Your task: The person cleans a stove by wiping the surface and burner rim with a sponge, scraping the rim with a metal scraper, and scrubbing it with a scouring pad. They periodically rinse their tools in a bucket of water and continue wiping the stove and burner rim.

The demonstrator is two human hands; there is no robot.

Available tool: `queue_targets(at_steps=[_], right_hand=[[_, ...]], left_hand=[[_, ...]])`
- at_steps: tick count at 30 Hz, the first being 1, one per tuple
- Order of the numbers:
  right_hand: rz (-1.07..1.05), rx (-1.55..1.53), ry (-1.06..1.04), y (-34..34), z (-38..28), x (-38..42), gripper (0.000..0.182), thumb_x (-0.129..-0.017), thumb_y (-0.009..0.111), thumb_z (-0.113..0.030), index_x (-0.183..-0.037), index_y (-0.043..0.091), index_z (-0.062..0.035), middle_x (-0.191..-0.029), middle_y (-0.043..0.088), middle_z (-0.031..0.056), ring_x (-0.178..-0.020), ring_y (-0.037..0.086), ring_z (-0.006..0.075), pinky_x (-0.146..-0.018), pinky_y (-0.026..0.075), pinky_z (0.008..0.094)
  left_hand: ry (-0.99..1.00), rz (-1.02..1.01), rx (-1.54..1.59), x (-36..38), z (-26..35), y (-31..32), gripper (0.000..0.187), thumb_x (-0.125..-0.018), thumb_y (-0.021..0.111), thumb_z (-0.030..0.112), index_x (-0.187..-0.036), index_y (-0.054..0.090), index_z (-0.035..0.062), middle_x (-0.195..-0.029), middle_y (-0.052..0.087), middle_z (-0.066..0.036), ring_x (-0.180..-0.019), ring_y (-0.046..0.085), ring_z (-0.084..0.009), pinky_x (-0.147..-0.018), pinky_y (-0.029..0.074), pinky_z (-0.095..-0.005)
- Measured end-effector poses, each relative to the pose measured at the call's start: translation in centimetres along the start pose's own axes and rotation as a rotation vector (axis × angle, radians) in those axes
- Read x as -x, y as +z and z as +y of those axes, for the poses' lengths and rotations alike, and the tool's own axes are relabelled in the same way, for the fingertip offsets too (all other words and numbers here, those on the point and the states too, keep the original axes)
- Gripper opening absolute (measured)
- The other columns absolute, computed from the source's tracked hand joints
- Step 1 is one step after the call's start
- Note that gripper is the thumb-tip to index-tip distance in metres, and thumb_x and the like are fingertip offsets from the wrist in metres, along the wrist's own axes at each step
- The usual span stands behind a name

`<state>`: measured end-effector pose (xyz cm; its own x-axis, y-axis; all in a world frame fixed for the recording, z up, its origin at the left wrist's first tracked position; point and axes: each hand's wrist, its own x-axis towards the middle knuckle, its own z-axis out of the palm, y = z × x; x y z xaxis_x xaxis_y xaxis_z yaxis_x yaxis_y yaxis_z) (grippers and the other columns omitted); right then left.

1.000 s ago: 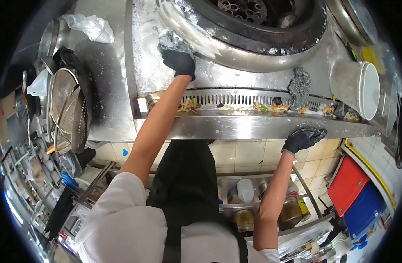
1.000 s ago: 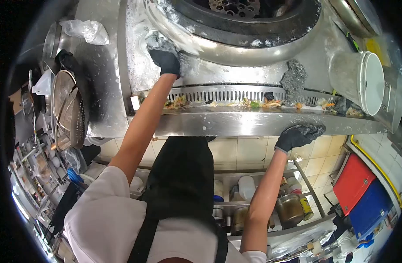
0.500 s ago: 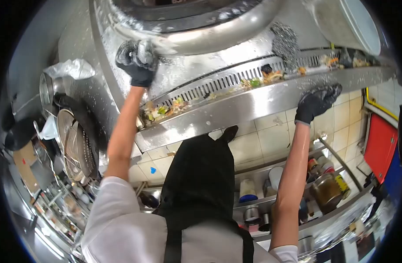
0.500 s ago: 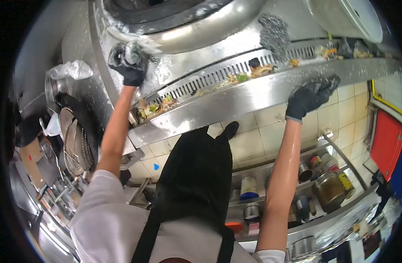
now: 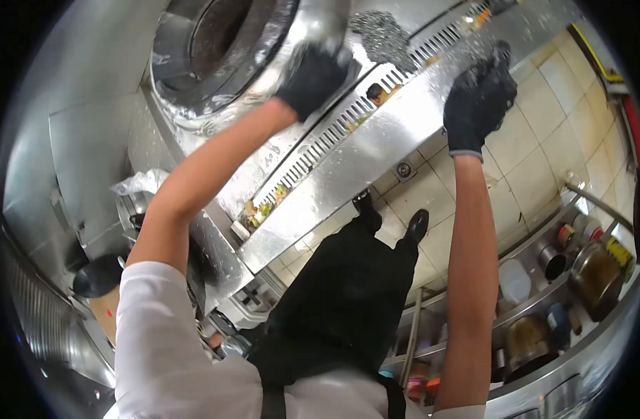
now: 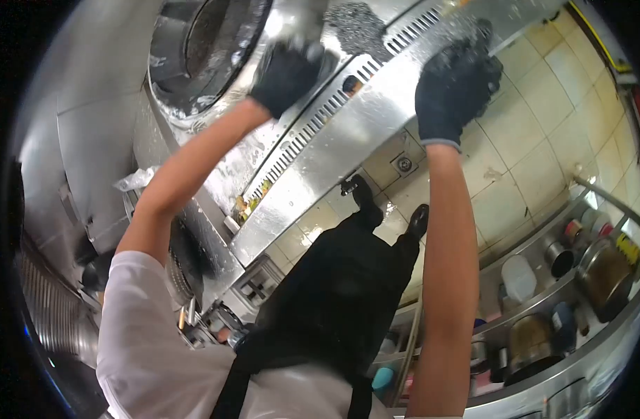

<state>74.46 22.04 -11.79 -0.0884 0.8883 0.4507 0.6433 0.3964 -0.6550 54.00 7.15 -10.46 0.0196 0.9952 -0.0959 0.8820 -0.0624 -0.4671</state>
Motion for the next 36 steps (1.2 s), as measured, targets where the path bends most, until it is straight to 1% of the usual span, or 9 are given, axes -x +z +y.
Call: queue_targets(at_steps=[5,7,8,10,14,23,27,33,36], right_hand=[[-0.164,0.183,0.176,-0.8,-0.1,0.6,0.042,-0.091,0.049,-0.025,-0.133,0.049,-0.02,-0.104,0.059,0.0212,-0.093,0.059,0.0406,-0.079,0.048,0.0496],[-0.184,0.174,0.177,-0.9,0.5,0.7,0.043,-0.092,0.048,-0.027,-0.134,0.048,-0.0202,-0.105,0.058,0.0218,-0.094,0.059,0.0404,-0.079,0.049,0.0497],[-0.201,0.165,0.174,-1.0,0.6,0.7,0.043,-0.092,0.047,-0.028,-0.135,0.047,-0.0205,-0.106,0.057,0.0224,-0.095,0.059,0.0402,-0.079,0.049,0.0498],[-0.19,0.142,0.125,-1.3,0.9,1.5,0.047,-0.091,0.048,-0.028,-0.138,0.042,-0.0196,-0.11,0.053,0.0248,-0.095,0.057,0.0414,-0.078,0.049,0.051],[-0.146,0.158,0.154,-1.6,-0.9,2.4,0.046,-0.094,0.047,-0.027,-0.139,0.041,-0.022,-0.121,0.047,0.0273,-0.102,0.055,0.0425,-0.082,0.047,0.0523],[-0.211,0.067,0.288,-1.6,-3.4,2.4,0.053,-0.094,0.048,-0.022,-0.145,0.033,-0.0223,-0.132,0.037,0.033,-0.117,0.045,0.0476,-0.093,0.041,0.0518],[-0.211,0.132,0.208,-1.6,-2.8,1.6,0.052,-0.095,0.046,-0.022,-0.145,0.031,-0.0207,-0.125,0.042,0.0293,-0.103,0.052,0.0448,-0.087,0.044,0.0516],[-0.237,0.173,0.266,-2.1,-4.4,1.0,0.048,-0.098,0.042,-0.024,-0.144,0.033,-0.0168,-0.126,0.043,0.0303,-0.113,0.048,0.0454,-0.093,0.042,0.0521],[-0.215,0.206,0.189,-2.3,-4.8,2.6,0.05,-0.098,0.043,-0.026,-0.145,0.032,-0.0134,-0.13,0.04,0.0328,-0.117,0.044,0.0477,-0.097,0.039,0.0537]], left_hand=[[-0.197,0.255,-0.251,-15.8,-5.1,6.4,0.033,-0.075,0.054,0.026,-0.085,0.071,-0.0005,-0.091,0.066,-0.026,-0.091,0.061,-0.0405,-0.089,0.043,-0.0513],[-0.187,0.248,-0.033,-12.4,-4.0,4.5,0.043,-0.089,0.046,0.034,-0.072,0.071,0.0037,-0.072,0.065,-0.019,-0.073,0.061,-0.0345,-0.073,0.043,-0.0463],[-0.087,-0.25,-0.119,-7.8,-1.2,-0.4,0.025,-0.085,0.055,0.028,-0.099,0.059,0.007,-0.092,0.063,-0.017,-0.098,0.057,-0.0313,-0.072,0.044,-0.0492],[-0.049,0.196,-0.024,2.2,1.4,0.9,0.023,-0.083,0.06,0.032,-0.102,0.064,0.0202,-0.108,0.061,-0.01,-0.106,0.056,-0.0294,-0.072,0.044,-0.0496],[-0.192,0.108,0.041,14.9,0.2,2.3,0.025,-0.08,0.065,0.025,-0.103,0.065,0.0169,-0.113,0.061,-0.003,-0.109,0.053,-0.0275,-0.08,0.044,-0.0488],[-0.267,0.255,-0.025,-8.4,-4.3,-1.7,0.022,-0.081,0.052,0.017,-0.093,0.065,0.0043,-0.092,0.065,-0.018,-0.083,0.059,-0.0346,-0.078,0.043,-0.0473],[-0.136,0.045,0.228,0.7,1.6,0.5,0.025,-0.088,0.049,0.02,-0.109,0.061,0.0156,-0.118,0.057,-0.014,-0.099,0.059,-0.0328,-0.077,0.044,-0.0514],[-0.244,0.065,0.366,13.5,1.5,-1.9,0.021,-0.088,0.056,0.024,-0.098,0.065,0.0081,-0.101,0.062,-0.013,-0.096,0.059,-0.0346,-0.079,0.047,-0.0463],[-0.766,-0.039,0.86,18.1,2.0,-2.4,0.041,-0.081,0.064,0.022,-0.116,0.06,0.0009,-0.105,0.065,-0.017,-0.094,0.065,-0.033,-0.08,0.052,-0.0411]])
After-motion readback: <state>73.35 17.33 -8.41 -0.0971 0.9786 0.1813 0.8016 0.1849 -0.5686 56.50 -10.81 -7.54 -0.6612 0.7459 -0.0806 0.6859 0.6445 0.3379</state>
